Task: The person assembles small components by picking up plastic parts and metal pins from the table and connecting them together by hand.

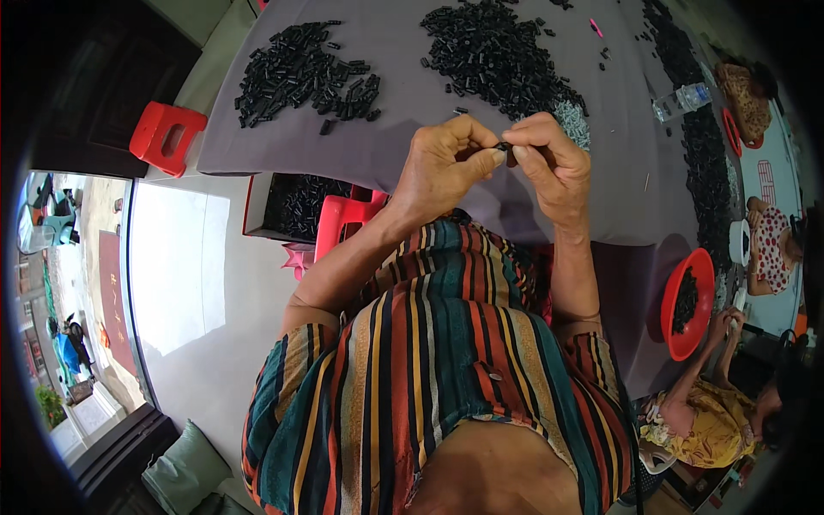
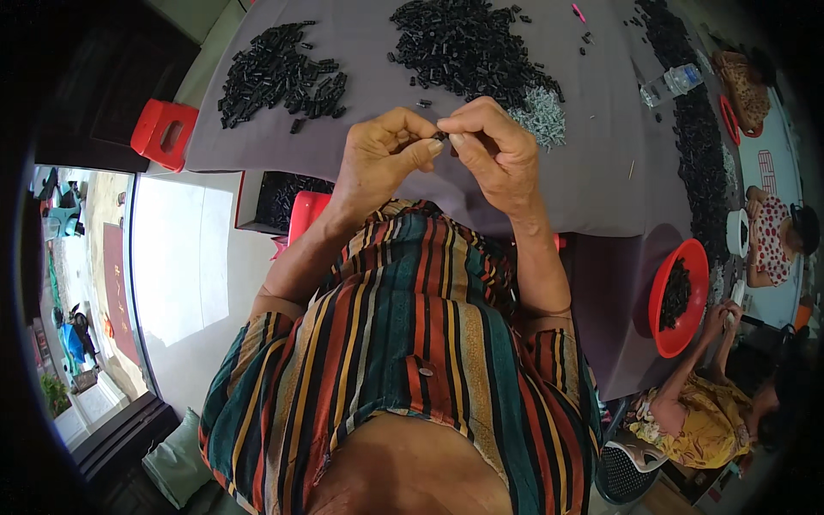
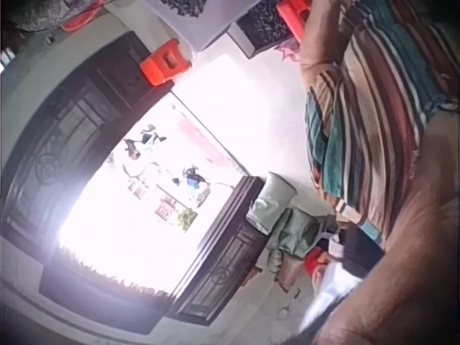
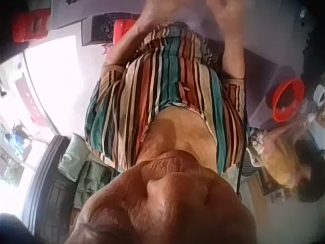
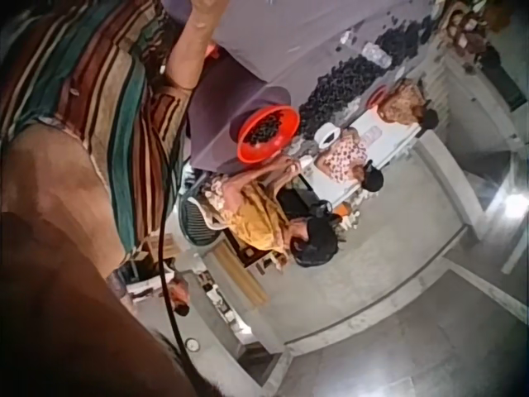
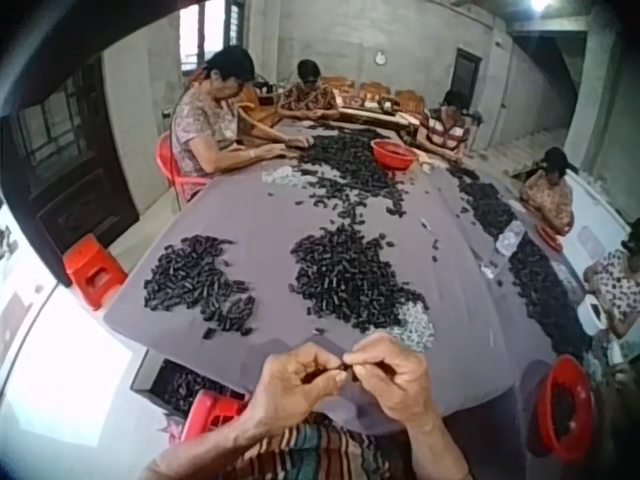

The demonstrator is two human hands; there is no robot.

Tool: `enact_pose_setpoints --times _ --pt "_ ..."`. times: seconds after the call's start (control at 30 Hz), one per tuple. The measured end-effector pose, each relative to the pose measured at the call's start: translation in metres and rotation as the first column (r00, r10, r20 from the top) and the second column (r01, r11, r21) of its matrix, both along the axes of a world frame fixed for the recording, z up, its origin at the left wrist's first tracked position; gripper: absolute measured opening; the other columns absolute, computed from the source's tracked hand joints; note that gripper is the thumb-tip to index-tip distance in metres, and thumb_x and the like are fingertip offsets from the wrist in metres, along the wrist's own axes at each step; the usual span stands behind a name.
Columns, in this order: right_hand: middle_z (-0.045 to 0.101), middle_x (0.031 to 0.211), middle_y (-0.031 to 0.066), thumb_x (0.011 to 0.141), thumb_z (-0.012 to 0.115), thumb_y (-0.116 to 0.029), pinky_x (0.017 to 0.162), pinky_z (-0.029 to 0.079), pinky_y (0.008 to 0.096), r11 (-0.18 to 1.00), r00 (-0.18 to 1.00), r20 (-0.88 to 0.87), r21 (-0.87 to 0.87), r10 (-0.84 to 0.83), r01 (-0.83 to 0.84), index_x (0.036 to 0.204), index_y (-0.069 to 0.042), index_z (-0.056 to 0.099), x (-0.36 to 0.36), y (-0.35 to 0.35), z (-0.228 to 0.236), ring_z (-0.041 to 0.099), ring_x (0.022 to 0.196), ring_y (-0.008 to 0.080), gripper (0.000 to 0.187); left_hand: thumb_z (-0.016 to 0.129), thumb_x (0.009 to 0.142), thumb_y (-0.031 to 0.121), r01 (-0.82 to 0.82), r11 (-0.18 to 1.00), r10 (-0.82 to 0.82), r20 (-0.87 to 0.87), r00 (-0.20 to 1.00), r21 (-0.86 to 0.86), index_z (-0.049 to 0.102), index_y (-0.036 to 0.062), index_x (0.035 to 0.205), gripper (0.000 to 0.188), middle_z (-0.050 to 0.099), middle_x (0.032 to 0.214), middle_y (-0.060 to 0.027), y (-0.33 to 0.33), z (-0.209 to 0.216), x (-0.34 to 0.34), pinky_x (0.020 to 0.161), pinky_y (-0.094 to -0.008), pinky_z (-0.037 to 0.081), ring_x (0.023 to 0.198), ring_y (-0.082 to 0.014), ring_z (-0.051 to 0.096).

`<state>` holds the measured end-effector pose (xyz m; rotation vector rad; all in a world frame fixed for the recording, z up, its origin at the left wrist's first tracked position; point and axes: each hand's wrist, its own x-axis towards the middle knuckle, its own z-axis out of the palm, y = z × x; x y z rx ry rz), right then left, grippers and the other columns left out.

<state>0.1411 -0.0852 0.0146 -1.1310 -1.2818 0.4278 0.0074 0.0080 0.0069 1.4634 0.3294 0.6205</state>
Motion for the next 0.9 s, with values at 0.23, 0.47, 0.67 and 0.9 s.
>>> enact_pose_setpoints --times 0.23,0.47,0.67,0.9 --pt "0.055 0.082 0.0032 0.081 0.057 0.001 0.056 0.038 0.0176 0.996 0.995 -0.049 0.003 -0.092 0.092 0.088 0.001 0.06 -0.008 -0.004 0.002 0.047 0.067 0.0052 0.007 0.062 0.081 0.004 -0.006 1.0 0.008 0.079 0.997 -0.024 0.056 -0.0026 0.083 0.009 0.057 0.069 -0.0018 -0.005 0.006 -0.003 0.054 -0.0196 0.043 0.061 -0.0054 0.05" --pt "0.056 0.079 0.0029 0.073 0.057 0.01 0.053 0.038 0.0191 0.997 0.995 0.076 0.007 -0.072 0.072 0.083 0.0 0.059 -0.001 -0.007 0.004 0.047 0.064 0.0057 0.014 0.063 0.08 0.005 -0.033 0.997 0.028 0.063 0.998 0.065 0.057 -0.0014 0.081 0.009 0.057 0.066 -0.0001 -0.004 0.0 -0.002 0.052 -0.0195 0.04 0.06 -0.0042 0.049" --pt "0.057 0.075 0.0047 0.069 0.057 0.011 0.051 0.037 0.0206 1.0 0.968 0.248 0.027 -0.018 0.011 0.081 0.0 0.059 0.003 -0.007 0.005 0.049 0.062 0.0081 0.017 0.062 0.081 0.002 0.023 0.977 -0.007 -0.072 0.997 0.212 0.057 -0.0012 0.083 0.006 0.055 0.066 0.0014 0.001 0.004 -0.008 0.053 -0.0183 0.04 0.059 -0.0031 0.047" --pt "0.057 0.077 0.0047 0.069 0.058 0.009 0.056 0.041 0.0203 0.999 0.987 0.164 -0.054 0.004 0.005 0.083 0.001 0.06 0.004 0.0 -0.005 0.05 0.065 0.0081 0.016 0.062 0.079 0.003 -0.016 0.993 0.023 -0.062 0.998 0.118 0.057 -0.0008 0.08 0.006 0.054 0.062 0.0002 0.005 -0.012 0.001 0.049 -0.0197 0.038 0.056 -0.0044 0.047"
